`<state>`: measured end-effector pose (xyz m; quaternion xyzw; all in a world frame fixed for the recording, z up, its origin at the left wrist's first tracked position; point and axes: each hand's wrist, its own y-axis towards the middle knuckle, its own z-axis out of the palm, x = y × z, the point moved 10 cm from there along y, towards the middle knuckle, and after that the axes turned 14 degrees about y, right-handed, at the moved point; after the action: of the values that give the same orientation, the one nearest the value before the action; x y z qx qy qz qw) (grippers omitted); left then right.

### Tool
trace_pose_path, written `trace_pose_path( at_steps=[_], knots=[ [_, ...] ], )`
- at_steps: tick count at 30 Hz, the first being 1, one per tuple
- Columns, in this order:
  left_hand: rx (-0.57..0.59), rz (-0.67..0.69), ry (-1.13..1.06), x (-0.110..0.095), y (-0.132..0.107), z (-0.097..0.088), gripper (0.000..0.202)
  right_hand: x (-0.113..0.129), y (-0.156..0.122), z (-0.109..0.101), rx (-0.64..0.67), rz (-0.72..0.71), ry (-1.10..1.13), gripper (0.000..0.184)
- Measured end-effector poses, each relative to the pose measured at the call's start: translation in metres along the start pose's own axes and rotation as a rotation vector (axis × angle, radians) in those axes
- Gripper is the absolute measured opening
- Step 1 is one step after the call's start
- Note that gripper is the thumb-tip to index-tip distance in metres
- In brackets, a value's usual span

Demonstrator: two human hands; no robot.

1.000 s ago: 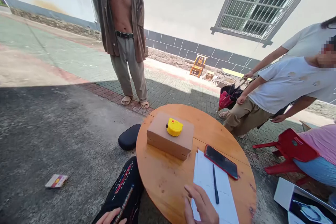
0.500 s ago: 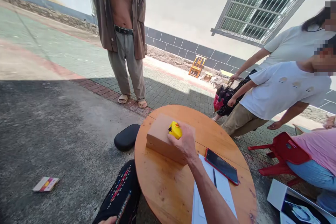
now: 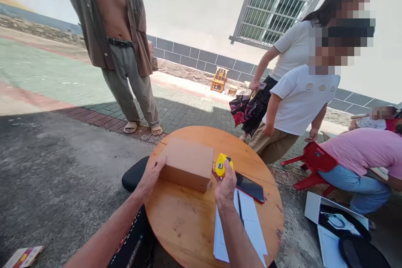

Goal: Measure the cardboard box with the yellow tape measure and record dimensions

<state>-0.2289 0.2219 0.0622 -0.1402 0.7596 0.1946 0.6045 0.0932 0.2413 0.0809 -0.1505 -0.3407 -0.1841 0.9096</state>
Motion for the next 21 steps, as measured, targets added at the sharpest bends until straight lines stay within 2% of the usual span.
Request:
trace_pose_path(
  at_steps=[2, 5, 10, 12, 14, 16, 18, 21],
  knots=[
    [0.070, 0.001, -0.003, -0.003, -0.006, 0.008, 0.055, -0.002, -0.006, -0.005, 0.013, 0.019, 0.033, 0.039],
    [0.114, -0.016, -0.030, 0.011, -0.038, 0.001, 0.061, 0.002, -0.023, -0.021, 0.042, 0.057, 0.083, 0.040],
    [0.050, -0.083, 0.013, 0.065, -0.111, -0.025, 0.065, 0.005, -0.063, -0.083, 0.014, 0.093, 0.117, 0.035],
    [0.030, -0.090, 0.071, 0.075, -0.130, -0.030, 0.061, 0.003, -0.076, -0.107, -0.021, 0.090, 0.092, 0.030],
    [0.020, -0.084, 0.133, 0.074, -0.138, -0.031, 0.057, -0.001, -0.084, -0.122, -0.070, 0.090, 0.095, 0.028],
    [0.026, -0.064, 0.185, 0.065, -0.136, -0.029, 0.054, -0.005, -0.087, -0.125, -0.102, 0.105, 0.127, 0.029],
    [0.039, -0.045, 0.211, 0.055, -0.130, -0.024, 0.054, -0.004, -0.088, -0.118, -0.101, 0.121, 0.159, 0.030],
    [0.050, -0.041, 0.202, 0.046, -0.124, -0.022, 0.057, 0.005, -0.091, -0.104, -0.027, 0.162, 0.179, 0.032]
  ],
)
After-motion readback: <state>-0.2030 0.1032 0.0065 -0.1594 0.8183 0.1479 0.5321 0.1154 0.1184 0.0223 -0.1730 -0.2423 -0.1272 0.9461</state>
